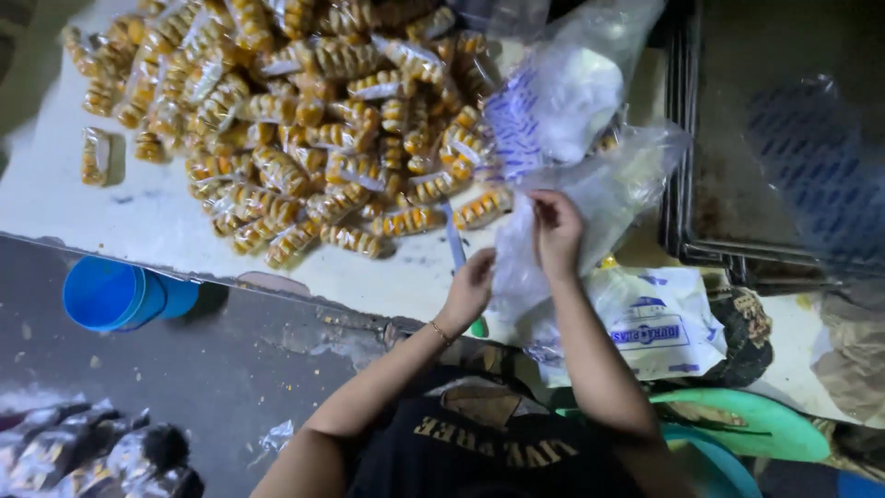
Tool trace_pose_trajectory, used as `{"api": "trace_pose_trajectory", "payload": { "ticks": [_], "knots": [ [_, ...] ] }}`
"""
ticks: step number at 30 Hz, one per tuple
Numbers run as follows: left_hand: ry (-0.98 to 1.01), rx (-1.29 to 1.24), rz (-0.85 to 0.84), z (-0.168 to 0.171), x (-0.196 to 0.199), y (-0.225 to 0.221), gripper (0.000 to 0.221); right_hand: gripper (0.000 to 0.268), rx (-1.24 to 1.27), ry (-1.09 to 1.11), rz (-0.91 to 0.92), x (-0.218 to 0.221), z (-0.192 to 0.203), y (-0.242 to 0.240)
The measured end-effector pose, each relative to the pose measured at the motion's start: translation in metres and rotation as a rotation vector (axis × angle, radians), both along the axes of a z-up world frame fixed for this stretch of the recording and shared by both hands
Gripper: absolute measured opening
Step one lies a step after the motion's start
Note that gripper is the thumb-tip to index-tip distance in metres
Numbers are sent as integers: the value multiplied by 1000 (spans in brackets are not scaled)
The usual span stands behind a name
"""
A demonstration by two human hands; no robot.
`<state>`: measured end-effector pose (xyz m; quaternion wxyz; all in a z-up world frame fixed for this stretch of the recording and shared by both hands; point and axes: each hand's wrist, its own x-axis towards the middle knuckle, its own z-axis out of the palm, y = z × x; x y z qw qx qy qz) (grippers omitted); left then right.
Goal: The person packages small bakery products by placing several items into a plastic bag, sealing it using a tape dispenser, and then moving the bag aside.
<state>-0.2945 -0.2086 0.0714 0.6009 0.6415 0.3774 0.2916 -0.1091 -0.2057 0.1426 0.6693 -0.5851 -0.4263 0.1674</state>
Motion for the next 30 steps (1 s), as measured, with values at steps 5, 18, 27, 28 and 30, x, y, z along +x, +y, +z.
{"api": "trace_pose_trajectory", "payload": {
  "ticks": [5,18,27,28,30],
  "knots": [
    [-287,-231,224,-11,-22,44,31,16,190,-263,24,-70,150,-17],
    [-232,-675,195,48,-175,110,78,72,-766,-663,-374,-235,-43,-101],
    [-538,-830,351,35,-146,152,49,25,-864,-332,-202,-225,88,-200],
    [-537,-834,346,51,-148,147,49,25,-868,-332,-208,-219,117,-210],
    [-711,-786,324,83,-152,137,25,50,-1528,87,-426,-205,177,-229]
  ]
}}
